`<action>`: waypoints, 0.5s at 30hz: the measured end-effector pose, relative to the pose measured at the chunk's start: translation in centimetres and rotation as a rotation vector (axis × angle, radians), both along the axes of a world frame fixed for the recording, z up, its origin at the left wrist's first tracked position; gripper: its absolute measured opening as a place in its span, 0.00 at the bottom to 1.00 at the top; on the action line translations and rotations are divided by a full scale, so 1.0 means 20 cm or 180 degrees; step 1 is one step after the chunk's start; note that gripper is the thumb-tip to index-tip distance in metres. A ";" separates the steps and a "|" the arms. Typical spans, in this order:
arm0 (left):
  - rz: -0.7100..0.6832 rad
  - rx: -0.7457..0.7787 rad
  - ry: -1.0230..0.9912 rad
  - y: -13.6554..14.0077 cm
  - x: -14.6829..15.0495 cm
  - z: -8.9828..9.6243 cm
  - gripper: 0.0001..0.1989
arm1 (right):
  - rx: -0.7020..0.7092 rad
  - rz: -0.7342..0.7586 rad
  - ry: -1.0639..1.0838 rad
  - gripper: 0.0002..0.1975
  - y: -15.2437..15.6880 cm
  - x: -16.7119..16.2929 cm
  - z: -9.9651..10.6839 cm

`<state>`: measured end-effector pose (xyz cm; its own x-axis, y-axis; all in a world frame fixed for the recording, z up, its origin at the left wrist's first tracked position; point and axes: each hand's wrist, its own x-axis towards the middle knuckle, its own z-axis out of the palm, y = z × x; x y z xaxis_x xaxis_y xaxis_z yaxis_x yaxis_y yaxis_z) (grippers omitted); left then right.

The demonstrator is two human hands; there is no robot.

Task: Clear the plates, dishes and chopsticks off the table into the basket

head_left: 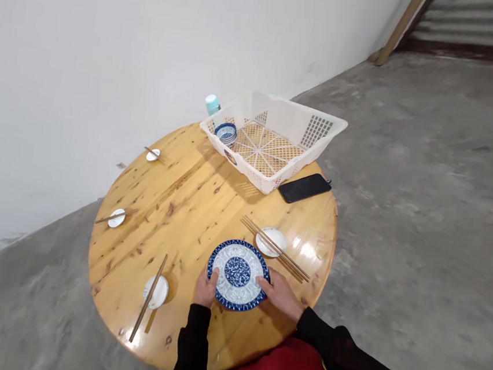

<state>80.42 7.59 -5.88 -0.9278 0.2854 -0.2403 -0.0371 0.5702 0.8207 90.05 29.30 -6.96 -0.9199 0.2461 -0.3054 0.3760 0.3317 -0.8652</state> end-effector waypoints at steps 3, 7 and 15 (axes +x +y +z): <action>0.0162 0.0037 0.0102 -0.01 0.11 0.04 0.26 | 0.0038 0.0116 0.0153 0.10 0.01 0.08 0.03; 0.0124 -0.0090 0.0180 -0.02 0.25 0.13 0.25 | 0.0086 0.0146 0.0181 0.11 0.03 0.17 0.13; -0.0019 0.0123 -0.0003 -0.05 0.38 0.26 0.26 | 0.0016 -0.0031 0.0365 0.12 0.03 0.31 0.33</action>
